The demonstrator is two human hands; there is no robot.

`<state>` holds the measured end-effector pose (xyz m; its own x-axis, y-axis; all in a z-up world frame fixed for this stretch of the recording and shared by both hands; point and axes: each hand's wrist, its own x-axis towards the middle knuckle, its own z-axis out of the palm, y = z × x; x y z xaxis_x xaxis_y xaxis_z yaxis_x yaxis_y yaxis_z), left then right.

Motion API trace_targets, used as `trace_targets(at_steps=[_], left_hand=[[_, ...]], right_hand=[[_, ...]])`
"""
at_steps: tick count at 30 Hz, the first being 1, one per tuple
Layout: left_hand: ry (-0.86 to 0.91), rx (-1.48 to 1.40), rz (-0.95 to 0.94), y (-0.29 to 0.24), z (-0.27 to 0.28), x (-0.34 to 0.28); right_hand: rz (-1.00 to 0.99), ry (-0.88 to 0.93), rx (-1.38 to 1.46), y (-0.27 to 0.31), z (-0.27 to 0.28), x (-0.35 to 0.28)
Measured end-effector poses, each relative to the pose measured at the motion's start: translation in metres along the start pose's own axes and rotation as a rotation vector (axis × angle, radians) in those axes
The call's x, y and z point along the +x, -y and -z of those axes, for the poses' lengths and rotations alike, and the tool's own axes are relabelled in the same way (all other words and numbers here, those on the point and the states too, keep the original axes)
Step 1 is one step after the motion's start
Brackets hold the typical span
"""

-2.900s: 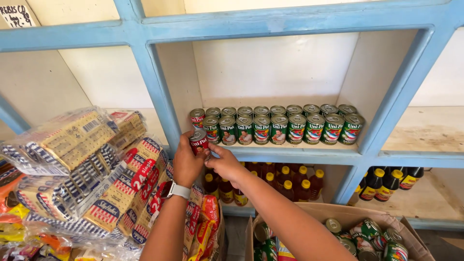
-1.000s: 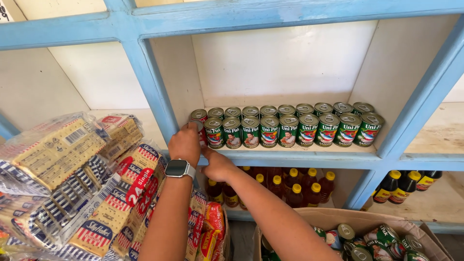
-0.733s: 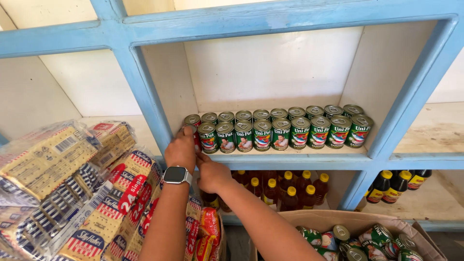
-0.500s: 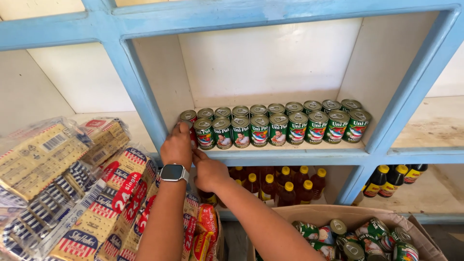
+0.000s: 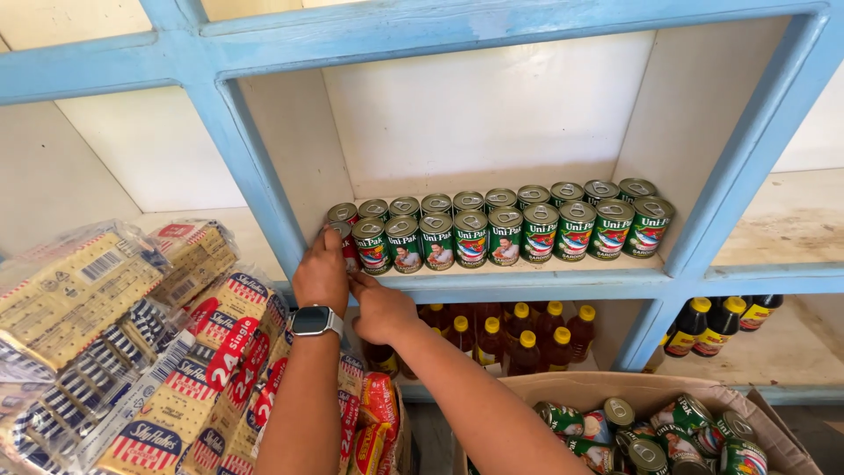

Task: The recorder is taking canned sardines from a box and arranging them neatly on a grocery store shelf.

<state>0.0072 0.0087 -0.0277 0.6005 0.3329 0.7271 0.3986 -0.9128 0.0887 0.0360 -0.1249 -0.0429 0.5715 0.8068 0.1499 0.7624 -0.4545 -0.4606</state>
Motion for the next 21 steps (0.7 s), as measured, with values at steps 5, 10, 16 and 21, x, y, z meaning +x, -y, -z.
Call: trace_targets(at_steps=[5, 10, 16, 21], left_hand=[[-0.021, -0.031, 0.010, -0.003, 0.005, -0.009], [-0.031, -0.074, 0.000, -0.005, 0.012, -0.012], [-0.050, -0.247, 0.089, -0.048, 0.056, -0.054], [0.041, -0.885, 0.403, -0.110, 0.026, -0.121]], right_hand=[[0.150, -0.082, 0.111, -0.029, -0.025, -0.007], [0.167, 0.065, 0.406, -0.064, 0.016, -0.070], [0.305, 0.160, 0.349, -0.197, 0.043, -0.184], [-0.074, 0.159, 0.467, -0.297, 0.046, -0.261]])
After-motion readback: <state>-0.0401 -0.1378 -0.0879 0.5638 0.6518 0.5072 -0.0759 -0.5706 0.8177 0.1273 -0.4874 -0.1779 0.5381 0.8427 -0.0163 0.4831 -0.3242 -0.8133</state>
